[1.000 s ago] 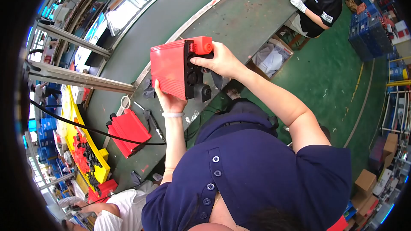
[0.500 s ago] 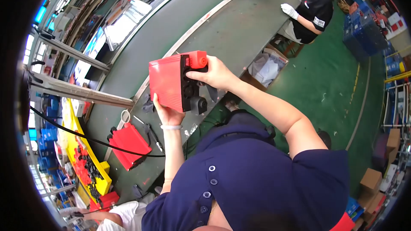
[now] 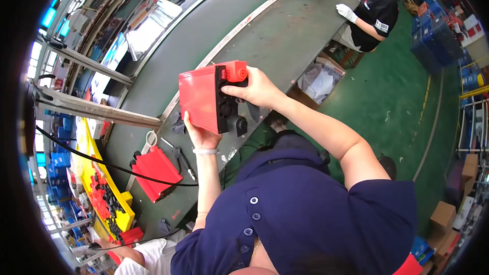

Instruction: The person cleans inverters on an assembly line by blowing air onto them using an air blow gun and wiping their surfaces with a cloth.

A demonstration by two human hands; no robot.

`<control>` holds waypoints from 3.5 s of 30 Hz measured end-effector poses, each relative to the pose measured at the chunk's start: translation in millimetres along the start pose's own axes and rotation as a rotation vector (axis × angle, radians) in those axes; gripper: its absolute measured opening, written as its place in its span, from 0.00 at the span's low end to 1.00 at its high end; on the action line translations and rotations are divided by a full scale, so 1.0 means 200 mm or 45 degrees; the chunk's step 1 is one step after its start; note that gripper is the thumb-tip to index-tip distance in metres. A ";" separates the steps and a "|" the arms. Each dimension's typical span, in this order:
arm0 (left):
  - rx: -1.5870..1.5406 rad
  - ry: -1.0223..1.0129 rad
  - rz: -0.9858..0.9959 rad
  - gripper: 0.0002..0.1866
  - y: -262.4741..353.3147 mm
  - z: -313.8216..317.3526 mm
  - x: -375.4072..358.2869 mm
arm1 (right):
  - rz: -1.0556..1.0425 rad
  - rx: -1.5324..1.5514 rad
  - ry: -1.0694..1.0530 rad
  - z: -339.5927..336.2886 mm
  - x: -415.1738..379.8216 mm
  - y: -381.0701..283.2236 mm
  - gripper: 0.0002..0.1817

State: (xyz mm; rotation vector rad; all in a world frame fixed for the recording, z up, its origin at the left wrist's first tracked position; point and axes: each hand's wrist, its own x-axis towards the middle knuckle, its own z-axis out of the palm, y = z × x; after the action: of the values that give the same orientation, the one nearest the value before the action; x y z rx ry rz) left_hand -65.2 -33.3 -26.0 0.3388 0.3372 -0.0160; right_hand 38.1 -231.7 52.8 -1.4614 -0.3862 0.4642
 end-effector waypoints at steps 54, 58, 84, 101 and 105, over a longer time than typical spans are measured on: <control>-0.394 0.287 -0.053 0.37 -0.03 -0.04 0.11 | -0.883 -1.403 -0.026 -0.28 -0.04 0.07 0.10; -0.365 0.351 -0.034 0.36 -0.03 -0.06 0.12 | -0.760 -0.921 0.205 -0.18 -0.07 0.02 0.11; 0.350 0.434 0.756 0.22 -0.61 0.44 0.85 | -1.053 -1.033 -0.039 -0.61 0.49 0.12 0.08; 0.287 0.440 0.102 0.29 -0.91 0.29 1.61 | 0.119 -0.664 -0.173 -1.71 0.13 0.59 0.13; -0.056 0.417 -0.023 0.29 -1.26 0.21 2.14 | 0.509 -0.559 0.366 -1.91 -0.08 0.57 0.11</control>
State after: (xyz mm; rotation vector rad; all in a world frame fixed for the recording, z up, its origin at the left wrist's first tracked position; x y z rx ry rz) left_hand 334.0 -266.3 -210.7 0.2944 0.6644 0.0293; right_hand 214.3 -560.2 -89.3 -2.0167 0.0463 0.4951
